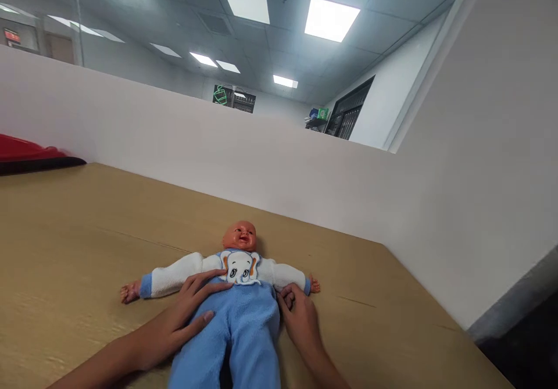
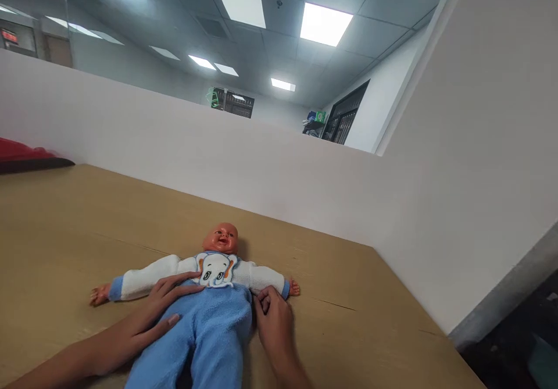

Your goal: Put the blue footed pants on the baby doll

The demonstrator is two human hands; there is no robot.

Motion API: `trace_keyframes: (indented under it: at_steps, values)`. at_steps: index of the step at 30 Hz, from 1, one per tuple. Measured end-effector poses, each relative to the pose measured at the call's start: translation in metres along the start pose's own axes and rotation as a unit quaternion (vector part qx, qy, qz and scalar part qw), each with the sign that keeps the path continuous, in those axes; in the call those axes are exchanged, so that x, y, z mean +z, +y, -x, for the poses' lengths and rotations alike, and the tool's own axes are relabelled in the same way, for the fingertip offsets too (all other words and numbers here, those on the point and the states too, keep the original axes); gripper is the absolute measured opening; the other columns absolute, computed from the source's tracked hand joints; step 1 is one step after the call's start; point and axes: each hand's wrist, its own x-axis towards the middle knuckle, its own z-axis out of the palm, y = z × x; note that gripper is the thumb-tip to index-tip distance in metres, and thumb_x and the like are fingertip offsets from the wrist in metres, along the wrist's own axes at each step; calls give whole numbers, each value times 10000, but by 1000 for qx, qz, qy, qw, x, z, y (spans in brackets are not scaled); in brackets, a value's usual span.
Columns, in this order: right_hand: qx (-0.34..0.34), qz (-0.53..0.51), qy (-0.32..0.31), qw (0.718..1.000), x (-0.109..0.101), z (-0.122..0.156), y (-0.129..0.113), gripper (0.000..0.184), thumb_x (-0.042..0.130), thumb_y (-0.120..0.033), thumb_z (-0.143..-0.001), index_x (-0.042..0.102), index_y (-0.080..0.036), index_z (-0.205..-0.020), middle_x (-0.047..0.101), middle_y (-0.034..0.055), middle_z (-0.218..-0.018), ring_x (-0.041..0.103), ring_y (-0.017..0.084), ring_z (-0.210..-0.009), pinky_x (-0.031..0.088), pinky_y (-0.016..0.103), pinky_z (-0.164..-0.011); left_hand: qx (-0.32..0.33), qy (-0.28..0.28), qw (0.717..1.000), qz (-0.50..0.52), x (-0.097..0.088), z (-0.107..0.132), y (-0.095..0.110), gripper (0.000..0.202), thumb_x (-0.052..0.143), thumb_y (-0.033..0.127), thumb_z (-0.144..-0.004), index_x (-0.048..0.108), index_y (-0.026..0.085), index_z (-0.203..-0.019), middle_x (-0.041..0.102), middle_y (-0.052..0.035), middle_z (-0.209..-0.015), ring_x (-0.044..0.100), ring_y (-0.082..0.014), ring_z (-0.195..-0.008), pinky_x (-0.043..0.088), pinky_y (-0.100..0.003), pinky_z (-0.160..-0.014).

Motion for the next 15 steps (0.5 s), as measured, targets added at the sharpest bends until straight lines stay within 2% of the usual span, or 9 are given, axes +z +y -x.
trace_keyframes:
  at_steps: [2, 4, 6, 8, 12, 15]
  values:
    - [-13, 22, 31, 999, -1, -1, 1, 264, 623, -478, -940, 589, -249, -812, 612, 12, -726, 610, 256, -711, 436, 360, -711, 0, -4, 1000, 2, -1, 0, 2, 508, 433, 426, -1105, 399, 391, -1611, 294, -54, -1719, 268, -368, -1571, 233, -620, -1299]
    - [-56, 48, 78, 994, -2, 0, 1, 198, 648, -422, -922, 589, -242, -861, 631, 35, -814, 627, 282, -822, 464, 449, -920, -5, -7, 1000, 4, -2, 0, 5, 493, 435, 428, -1104, 426, 391, -1595, 297, -49, -1718, 272, -365, -1571, 237, -613, -1300]
    - [-115, 59, 80, 988, -4, 3, 0, 96, 647, -325, -908, 623, -237, -937, 666, 61, -932, 641, 303, -961, 359, 542, -1127, -13, -6, 1000, 6, -2, 0, 9, 488, 439, 439, -1103, 436, 392, -1588, 298, -46, -1716, 273, -361, -1571, 237, -609, -1301]
    - [-149, 42, 23, 988, -6, 8, -2, 146, 618, -232, -891, 661, -245, -1030, 688, 83, -1062, 638, 307, -1070, 344, 544, -1162, -20, 0, 1000, 8, -2, -1, 11, 480, 435, 446, -1103, 443, 397, -1581, 296, -42, -1715, 267, -357, -1573, 235, -606, -1303]
    - [-157, -4, -106, 982, -7, 16, -6, 417, 560, -103, -821, 686, -269, -1182, 701, 89, -1231, 628, 298, -1178, 474, 459, -1061, -12, 4, 1000, 5, -1, -3, 11, 475, 420, 444, -1108, 429, 410, -1582, 307, -39, -1704, 273, -342, -1568, 245, -595, -1301]
    - [-151, -33, -146, 977, -5, 16, -5, 407, 574, -120, -832, 693, -265, -1194, 722, 88, -1235, 645, 297, -1183, 499, 449, -1063, -8, 0, 1000, 0, -2, -3, 10, 500, 430, 455, -1108, 395, 407, -1604, 321, -46, -1694, 281, -335, -1564, 251, -576, -1304]
